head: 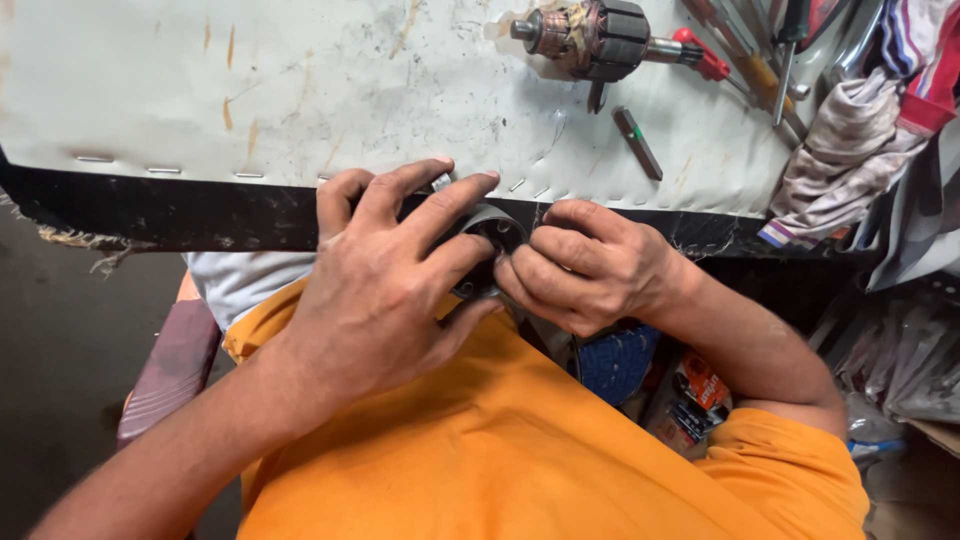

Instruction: Repairing a motorcycle starter motor by inspecting and manipulating internal brushes and wiring.

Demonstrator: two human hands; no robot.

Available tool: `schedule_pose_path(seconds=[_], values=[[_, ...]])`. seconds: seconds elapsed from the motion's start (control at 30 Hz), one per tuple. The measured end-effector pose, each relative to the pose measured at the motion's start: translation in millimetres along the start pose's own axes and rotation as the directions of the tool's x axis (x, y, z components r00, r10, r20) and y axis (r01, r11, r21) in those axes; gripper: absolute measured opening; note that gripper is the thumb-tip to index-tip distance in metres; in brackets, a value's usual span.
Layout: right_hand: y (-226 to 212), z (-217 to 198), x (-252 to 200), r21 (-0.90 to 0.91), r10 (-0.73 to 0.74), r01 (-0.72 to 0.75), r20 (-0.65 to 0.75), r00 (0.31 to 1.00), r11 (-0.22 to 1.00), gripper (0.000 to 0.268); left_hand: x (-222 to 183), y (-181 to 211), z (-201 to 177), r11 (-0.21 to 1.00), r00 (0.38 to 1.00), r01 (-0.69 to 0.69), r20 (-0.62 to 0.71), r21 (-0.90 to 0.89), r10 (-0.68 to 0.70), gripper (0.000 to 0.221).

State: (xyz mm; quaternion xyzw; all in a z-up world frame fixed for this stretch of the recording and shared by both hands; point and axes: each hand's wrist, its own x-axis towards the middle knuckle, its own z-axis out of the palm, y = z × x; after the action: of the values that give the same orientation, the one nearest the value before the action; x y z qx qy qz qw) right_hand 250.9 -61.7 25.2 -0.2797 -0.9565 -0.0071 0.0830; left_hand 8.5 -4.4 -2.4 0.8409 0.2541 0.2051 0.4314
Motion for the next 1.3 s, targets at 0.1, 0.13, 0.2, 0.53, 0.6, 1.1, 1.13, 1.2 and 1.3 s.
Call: schedule_pose_path(seconds=[0.1,0.13,0.2,0.53,0.6,1.1,1.13,1.2,1.3], values=[[-0.6,-1.1,0.8,0.005,0.007,-0.007,-0.014,1.000,1.000,0.012,3.8,-1.9,-4.6,1.000,0.999,-0.010,0.033,0.003,0.010,0.046],[-0.3,-0.8,-0.1,0.002,0.017,-0.017,-0.019,1.000,1.000,0.012,3.4,-2.4,-7.2,1.000,0.999,-0.017,0.043,0.006,0.016,0.046],[-0.5,0.3,-2.8,-0.005,0.016,-0.016,-0.042,0.999,1.000,0.011,3.3,-2.9,-12.7,0.993,1.000,-0.012,0.007,-0.116,0.013,0.048],[-2.1,5.7,-15.0,-0.026,0.058,-0.062,-0.137,0.989,0.998,0.011,22.2,20.2,-31.9,0.966,0.997,-0.064,0.064,0.250,0.049,0.030],[-1.5,6.5,-18.3,0.002,0.056,-0.057,-0.138,0.989,0.998,0.011,24.0,19.6,-31.7,0.940,0.979,-0.132,0.191,0.314,0.073,0.024],[-2.3,7.6,-20.1,0.012,0.054,-0.053,-0.187,0.981,0.999,0.011,82.1,14.4,-34.8,0.705,0.678,-0.593,0.714,0.390,0.175,0.023],[-3.5,6.8,-19.2,0.013,0.045,-0.044,-0.191,0.980,0.999,0.011,83.3,13.9,-33.5,0.706,0.683,-0.586,0.711,0.398,0.167,0.023],[-3.8,5.1,-17.7,-0.016,0.065,-0.069,-0.161,0.985,0.997,0.010,87.8,12.3,-31.8,0.746,0.649,-0.566,0.748,0.351,0.140,0.031],[-4.5,3.2,-16.7,-0.012,0.078,-0.081,-0.147,0.986,0.997,0.010,84.2,9.5,-32.7,0.724,0.703,-0.589,0.670,0.359,0.240,0.027]])
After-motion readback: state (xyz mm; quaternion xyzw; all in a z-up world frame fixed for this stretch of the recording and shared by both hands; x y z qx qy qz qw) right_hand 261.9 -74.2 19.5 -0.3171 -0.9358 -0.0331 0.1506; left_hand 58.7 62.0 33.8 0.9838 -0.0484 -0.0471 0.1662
